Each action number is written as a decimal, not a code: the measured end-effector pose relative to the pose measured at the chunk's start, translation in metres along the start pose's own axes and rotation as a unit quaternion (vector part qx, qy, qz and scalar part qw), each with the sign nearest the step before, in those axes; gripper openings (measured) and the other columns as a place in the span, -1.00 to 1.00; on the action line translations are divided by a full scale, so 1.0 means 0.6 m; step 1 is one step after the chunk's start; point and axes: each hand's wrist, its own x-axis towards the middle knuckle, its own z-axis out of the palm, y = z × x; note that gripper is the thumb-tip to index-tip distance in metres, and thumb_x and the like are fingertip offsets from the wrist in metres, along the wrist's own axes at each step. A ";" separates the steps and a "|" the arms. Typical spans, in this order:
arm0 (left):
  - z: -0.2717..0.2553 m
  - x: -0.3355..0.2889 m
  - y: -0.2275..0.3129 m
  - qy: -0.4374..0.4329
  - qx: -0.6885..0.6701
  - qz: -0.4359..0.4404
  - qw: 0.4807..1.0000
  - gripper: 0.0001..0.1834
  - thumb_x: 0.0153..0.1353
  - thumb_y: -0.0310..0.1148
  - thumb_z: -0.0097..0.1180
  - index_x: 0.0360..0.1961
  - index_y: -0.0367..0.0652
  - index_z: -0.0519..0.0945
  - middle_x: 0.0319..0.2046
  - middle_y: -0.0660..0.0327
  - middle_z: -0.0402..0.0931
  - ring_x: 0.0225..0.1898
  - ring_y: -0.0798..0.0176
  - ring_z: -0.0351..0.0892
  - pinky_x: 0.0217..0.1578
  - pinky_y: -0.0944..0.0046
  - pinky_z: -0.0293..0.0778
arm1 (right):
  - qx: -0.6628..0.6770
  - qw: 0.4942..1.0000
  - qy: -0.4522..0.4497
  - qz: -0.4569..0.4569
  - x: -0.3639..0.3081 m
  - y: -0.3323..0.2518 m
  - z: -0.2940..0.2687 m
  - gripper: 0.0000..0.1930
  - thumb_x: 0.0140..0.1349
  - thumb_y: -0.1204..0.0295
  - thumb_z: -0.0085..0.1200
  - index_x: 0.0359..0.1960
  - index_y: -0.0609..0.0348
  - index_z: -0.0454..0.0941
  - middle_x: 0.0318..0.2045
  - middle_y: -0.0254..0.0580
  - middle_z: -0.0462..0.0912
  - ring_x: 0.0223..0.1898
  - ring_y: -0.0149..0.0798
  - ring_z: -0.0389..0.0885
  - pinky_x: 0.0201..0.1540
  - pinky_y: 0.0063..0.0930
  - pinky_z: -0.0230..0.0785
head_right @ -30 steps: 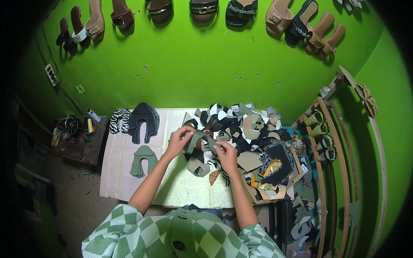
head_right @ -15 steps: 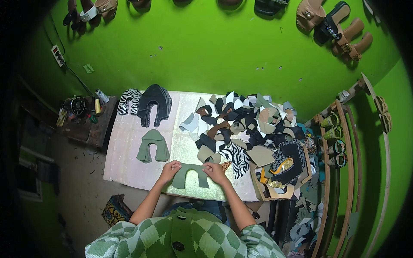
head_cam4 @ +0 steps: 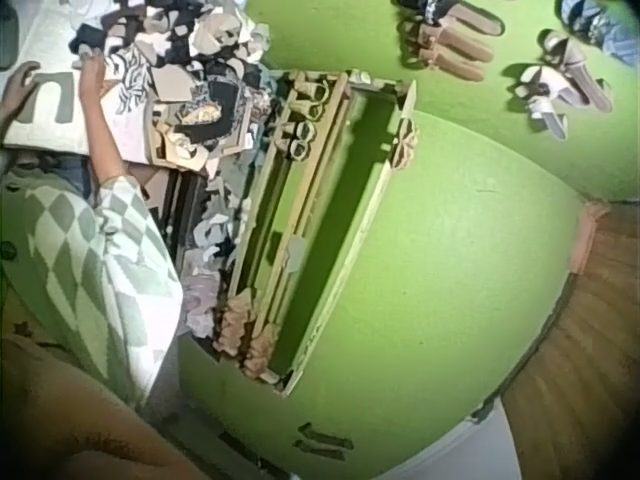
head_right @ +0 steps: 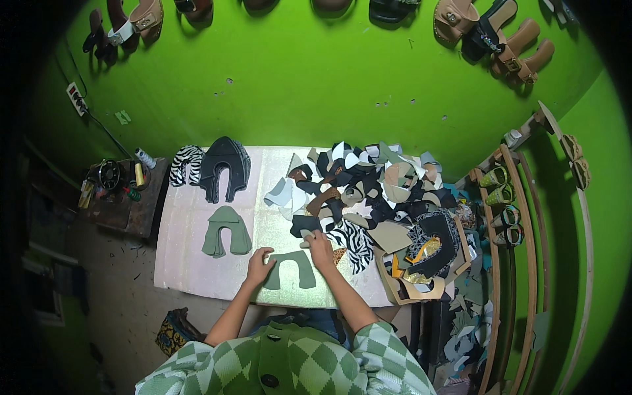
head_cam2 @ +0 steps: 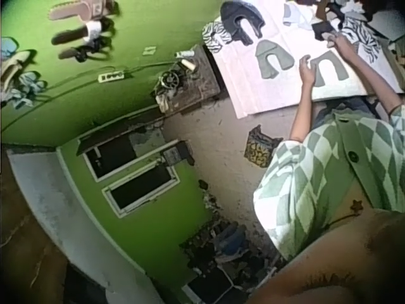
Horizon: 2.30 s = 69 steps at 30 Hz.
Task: Sorting and organizing cut leather shoe upper components on a workspace table.
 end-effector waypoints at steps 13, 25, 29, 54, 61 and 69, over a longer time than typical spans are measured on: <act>0.005 0.045 0.009 0.009 -0.008 0.014 1.000 -0.60 0.00 -0.43 0.23 -0.08 -0.18 0.48 -0.21 0.08 0.49 -0.22 0.12 0.48 -0.17 0.20 0.43 | 0.148 0.966 0.200 -0.077 0.167 0.007 -0.219 -0.23 0.13 0.22 0.15 0.31 0.13 0.02 0.15 0.20 0.26 0.13 0.16 0.29 0.16 -0.21 0.16; 0.003 0.052 -0.017 0.005 -0.023 -0.031 0.999 -0.59 0.01 -0.39 0.24 -0.07 -0.20 0.48 -0.14 0.12 0.51 -0.16 0.19 0.51 -0.12 0.25 0.44 | 0.041 0.986 0.137 0.082 0.075 0.236 -0.104 -0.74 0.07 0.43 0.16 -0.17 0.17 0.54 -0.31 -0.13 0.64 -0.27 -0.10 0.62 -0.24 -0.27 0.42; 0.026 0.060 -0.035 -0.009 -0.091 -0.029 0.995 -0.62 0.05 -0.42 0.21 -0.07 -0.23 0.48 -0.14 0.13 0.52 -0.17 0.27 0.52 -0.12 0.31 0.44 | 0.486 0.854 0.012 0.186 0.071 0.158 -0.120 -0.68 0.32 0.28 -0.04 -0.25 0.36 0.58 -0.38 -0.30 0.63 -0.40 -0.57 0.51 -0.37 -0.71 0.29; 0.011 0.075 0.011 -0.080 -0.290 -0.114 0.947 -0.80 0.19 -0.42 0.10 -0.18 -0.24 0.47 -0.39 0.24 0.54 -0.37 0.41 0.60 -0.40 0.51 0.44 | 0.559 0.790 -0.048 0.245 0.025 -0.012 0.017 -0.78 0.16 0.39 0.17 -0.25 0.23 0.47 -0.53 -0.40 0.53 -0.54 -0.58 0.41 -0.50 -0.68 0.24; 0.002 0.057 -0.037 -0.022 -0.132 -0.120 0.984 -0.77 0.04 -0.29 0.24 -0.34 -0.20 0.63 -0.48 0.19 0.61 -0.44 0.33 0.60 -0.38 0.37 0.48 | 0.388 0.910 -0.070 0.129 0.008 0.027 0.057 -0.81 0.10 0.38 0.21 -0.36 0.27 0.60 -0.56 -0.34 0.60 -0.55 -0.52 0.49 -0.45 -0.64 0.34; 0.010 0.032 -0.015 -0.008 0.042 -0.220 0.975 -0.79 -0.05 -0.17 0.26 -0.42 -0.04 0.69 -0.42 0.18 0.65 -0.35 0.19 0.64 -0.30 0.22 0.51 | 0.212 0.969 -0.054 0.116 0.004 0.018 0.058 -0.83 -0.03 0.40 0.30 -0.48 0.25 0.63 -0.61 -0.24 0.62 -0.59 -0.45 0.53 -0.47 -0.56 0.39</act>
